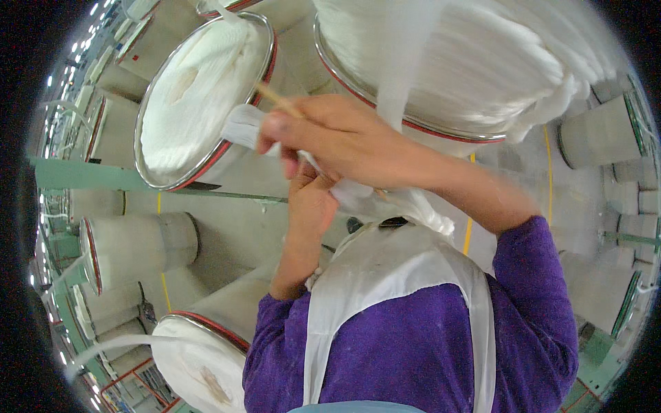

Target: The person handles large white textile roving in a factory setting. They pull strands from a large spool, use a wooden stick to guide the material, and place it into a metal container. The person also moves and stacks large spools of roving.

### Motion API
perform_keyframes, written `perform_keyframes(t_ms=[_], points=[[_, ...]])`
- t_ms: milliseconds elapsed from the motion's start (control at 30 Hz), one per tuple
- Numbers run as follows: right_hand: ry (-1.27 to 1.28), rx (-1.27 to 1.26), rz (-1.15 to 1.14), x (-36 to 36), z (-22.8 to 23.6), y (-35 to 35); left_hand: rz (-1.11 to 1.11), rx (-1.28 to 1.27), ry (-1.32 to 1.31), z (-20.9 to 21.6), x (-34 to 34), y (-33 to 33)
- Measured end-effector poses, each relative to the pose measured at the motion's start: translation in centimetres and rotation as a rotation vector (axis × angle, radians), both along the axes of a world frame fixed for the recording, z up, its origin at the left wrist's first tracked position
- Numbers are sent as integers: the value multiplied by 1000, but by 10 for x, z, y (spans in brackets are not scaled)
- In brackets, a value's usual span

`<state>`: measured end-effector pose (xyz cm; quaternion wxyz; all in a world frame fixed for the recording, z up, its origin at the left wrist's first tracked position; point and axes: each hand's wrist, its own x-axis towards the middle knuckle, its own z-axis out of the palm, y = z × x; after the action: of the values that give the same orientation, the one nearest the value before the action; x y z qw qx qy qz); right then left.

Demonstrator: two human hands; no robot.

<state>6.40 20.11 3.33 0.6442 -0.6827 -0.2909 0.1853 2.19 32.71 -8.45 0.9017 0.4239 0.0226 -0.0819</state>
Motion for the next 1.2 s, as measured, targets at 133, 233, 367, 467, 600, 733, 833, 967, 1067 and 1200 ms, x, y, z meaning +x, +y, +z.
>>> perform_keyframes(t_ms=[133,233,367,467,600,733,833,967,1067,1200], points=[[-24,-175,12,30,-3,31,-229,-72,-20,12,-9,-1],[-71,-276,-30,43,-6,37,-336,-118,-85,14,-11,1],[-107,-340,139,48,4,24,-198,322,-90,6,-4,6],[-116,-244,371,51,18,5,-156,258,-30,-5,-1,7],[-215,-536,296,53,29,-5,-123,285,-56,-11,-5,3],[-244,-462,359,50,33,-12,-124,362,-78,-2,-6,1],[-128,-390,391,48,26,-9,-187,418,-180,8,-10,-3],[-210,-318,324,53,18,-5,-221,263,-166,16,-11,-3],[-132,-253,389,56,17,-3,-223,257,-198,17,-6,0],[-286,-398,282,55,17,0,-213,197,-249,19,-2,1]])
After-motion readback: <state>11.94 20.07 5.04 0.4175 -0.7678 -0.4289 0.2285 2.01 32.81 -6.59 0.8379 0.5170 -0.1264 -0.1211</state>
